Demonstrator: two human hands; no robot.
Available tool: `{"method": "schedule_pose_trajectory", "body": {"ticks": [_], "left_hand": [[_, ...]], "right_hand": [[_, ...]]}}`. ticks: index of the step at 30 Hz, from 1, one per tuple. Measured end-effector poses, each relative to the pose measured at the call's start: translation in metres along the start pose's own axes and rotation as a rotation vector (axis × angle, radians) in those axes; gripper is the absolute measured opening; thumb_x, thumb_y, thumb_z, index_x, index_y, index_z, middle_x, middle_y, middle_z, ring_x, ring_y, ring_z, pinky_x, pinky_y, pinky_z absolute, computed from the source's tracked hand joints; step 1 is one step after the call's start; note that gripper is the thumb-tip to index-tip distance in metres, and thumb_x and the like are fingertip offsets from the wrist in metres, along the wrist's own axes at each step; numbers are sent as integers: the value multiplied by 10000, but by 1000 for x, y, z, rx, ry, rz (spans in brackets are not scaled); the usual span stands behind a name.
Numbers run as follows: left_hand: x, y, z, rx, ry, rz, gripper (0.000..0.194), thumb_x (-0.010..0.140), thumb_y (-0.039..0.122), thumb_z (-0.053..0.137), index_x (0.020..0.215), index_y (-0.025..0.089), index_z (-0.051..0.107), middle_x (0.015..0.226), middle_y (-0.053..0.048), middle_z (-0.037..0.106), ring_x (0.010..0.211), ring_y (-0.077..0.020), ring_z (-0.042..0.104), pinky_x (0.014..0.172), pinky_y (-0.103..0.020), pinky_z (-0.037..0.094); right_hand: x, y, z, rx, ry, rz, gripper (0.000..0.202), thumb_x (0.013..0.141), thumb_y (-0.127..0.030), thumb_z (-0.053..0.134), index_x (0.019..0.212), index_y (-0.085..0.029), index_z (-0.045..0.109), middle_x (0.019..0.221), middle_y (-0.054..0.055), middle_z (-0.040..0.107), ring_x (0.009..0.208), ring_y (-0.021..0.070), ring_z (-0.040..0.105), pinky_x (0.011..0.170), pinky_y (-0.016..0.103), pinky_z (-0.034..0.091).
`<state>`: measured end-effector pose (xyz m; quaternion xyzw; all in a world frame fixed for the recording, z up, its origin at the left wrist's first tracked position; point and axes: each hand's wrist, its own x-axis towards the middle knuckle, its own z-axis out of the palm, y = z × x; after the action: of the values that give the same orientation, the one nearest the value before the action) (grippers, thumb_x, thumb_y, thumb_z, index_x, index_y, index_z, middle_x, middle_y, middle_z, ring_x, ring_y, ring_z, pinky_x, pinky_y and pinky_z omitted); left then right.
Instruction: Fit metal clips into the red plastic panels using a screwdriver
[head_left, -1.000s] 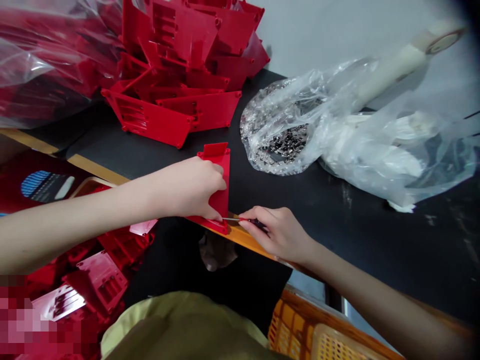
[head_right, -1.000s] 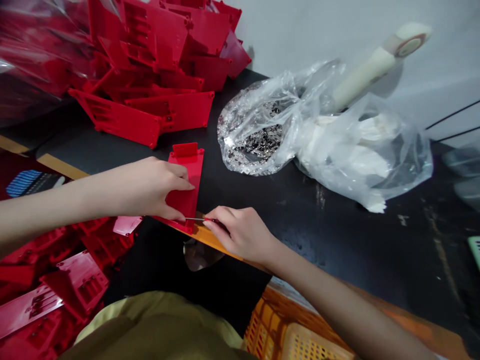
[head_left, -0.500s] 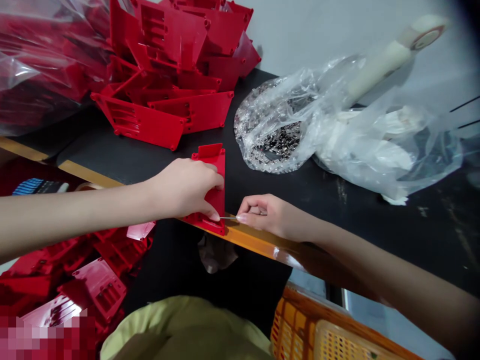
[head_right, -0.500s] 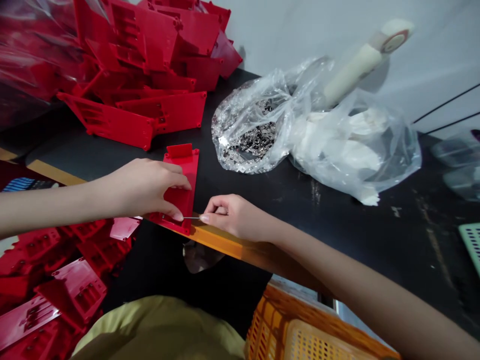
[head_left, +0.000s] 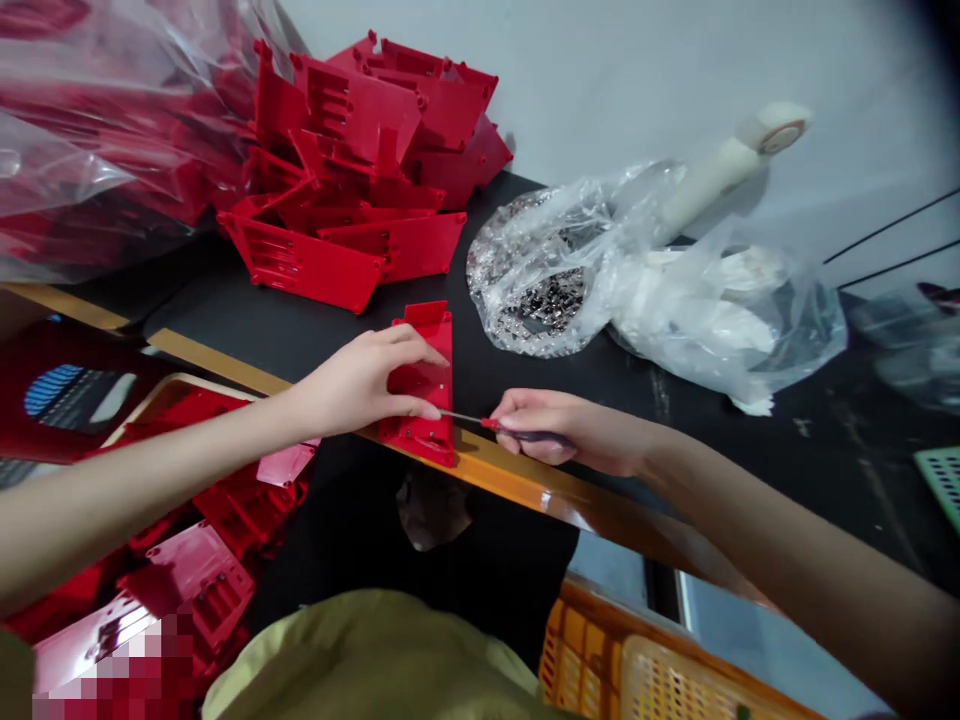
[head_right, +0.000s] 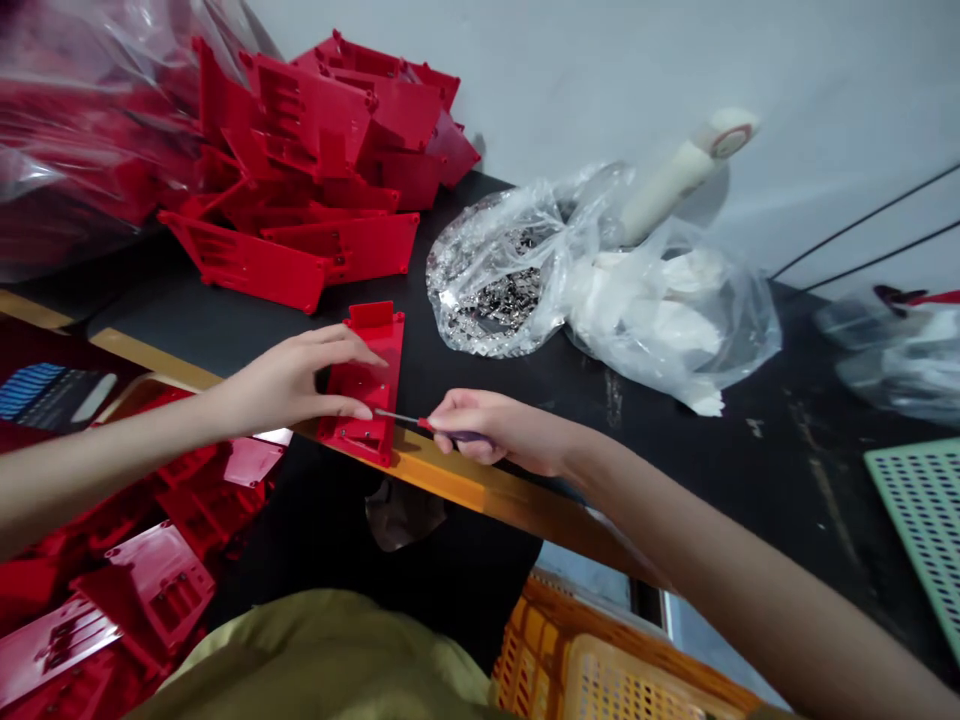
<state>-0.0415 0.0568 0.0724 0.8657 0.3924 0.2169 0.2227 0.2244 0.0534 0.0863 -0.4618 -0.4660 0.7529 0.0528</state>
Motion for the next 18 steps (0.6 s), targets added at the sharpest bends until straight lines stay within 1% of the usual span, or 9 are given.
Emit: {"method": "schedule_pose_trajectory", "body": {"ticks": [2, 4, 7, 9, 10, 12, 14, 16, 18], "left_hand": [[-26, -4, 7, 65, 283, 21, 225, 876, 317, 645, 1054, 180, 640, 999, -56, 651, 935, -170, 640, 834, -296, 520], [-52, -8, 20, 170, 463, 135, 160, 871, 221, 650, 1023, 172, 634, 963, -57, 670, 936, -170, 659, 846, -314, 554], [-76, -12, 42, 285, 505, 360, 288, 806, 202, 730, 1066, 130, 627, 999, -86, 704, 1002, -191, 678, 927, -349, 566], [-80, -13, 55, 332, 502, 422, 372, 778, 238, 765, 1095, 104, 624, 1017, -102, 722, 1040, -210, 680, 960, -377, 561], [-80, -13, 60, 343, 512, 430, 390, 772, 260, 773, 1095, 98, 626, 1009, -102, 731, 1047, -216, 682, 964, -384, 562], [-75, -12, 68, 359, 563, 433, 385, 768, 306, 777, 1061, 99, 639, 966, -90, 750, 1017, -213, 699, 946, -374, 576], [-70, -11, 74, 384, 629, 436, 376, 759, 342, 782, 1021, 103, 655, 927, -80, 763, 955, -199, 721, 915, -346, 591], [-66, -8, 80, 407, 669, 415, 376, 751, 339, 790, 1019, 108, 664, 928, -75, 769, 926, -188, 729, 914, -333, 588], [-64, -3, 86, 402, 674, 366, 392, 752, 340, 790, 1045, 112, 665, 968, -75, 767, 959, -193, 721, 946, -346, 569]], "right_hand": [[-14, 1, -3, -46, 90, -145, 360, 758, -385, 740, 1024, -169, 629, 914, 45, 672, 532, 40, 481, 442, 168, 360], [-27, 3, -1, -213, 247, -306, 411, 806, -385, 696, 1174, -210, 638, 981, 68, 710, 596, 89, 569, 517, 228, 465], [-41, 6, 13, -567, 543, -519, 310, 843, -371, 655, 1119, -236, 697, 818, 41, 734, 526, 108, 556, 505, 262, 452], [-43, 5, 27, -691, 722, -614, 226, 817, -339, 690, 1019, -240, 717, 664, 4, 689, 482, 103, 515, 465, 252, 393], [-42, 3, 34, -682, 789, -633, 186, 794, -327, 718, 958, -239, 716, 625, -8, 665, 481, 102, 511, 454, 245, 373], [-37, -1, 45, -545, 836, -622, 166, 720, -308, 788, 842, -233, 704, 595, -21, 639, 483, 96, 512, 439, 229, 359], [-29, -8, 52, -283, 804, -645, 176, 657, -296, 827, 726, -224, 682, 544, -36, 600, 439, 83, 474, 395, 211, 329], [-19, -16, 54, 46, 775, -742, 218, 659, -258, 807, 602, -211, 602, 448, -72, 472, 371, 55, 356, 349, 189, 260], [-9, -24, 53, 322, 786, -901, 307, 711, -244, 727, 525, -190, 489, 447, -75, 386, 394, 49, 334, 369, 174, 293]]}}
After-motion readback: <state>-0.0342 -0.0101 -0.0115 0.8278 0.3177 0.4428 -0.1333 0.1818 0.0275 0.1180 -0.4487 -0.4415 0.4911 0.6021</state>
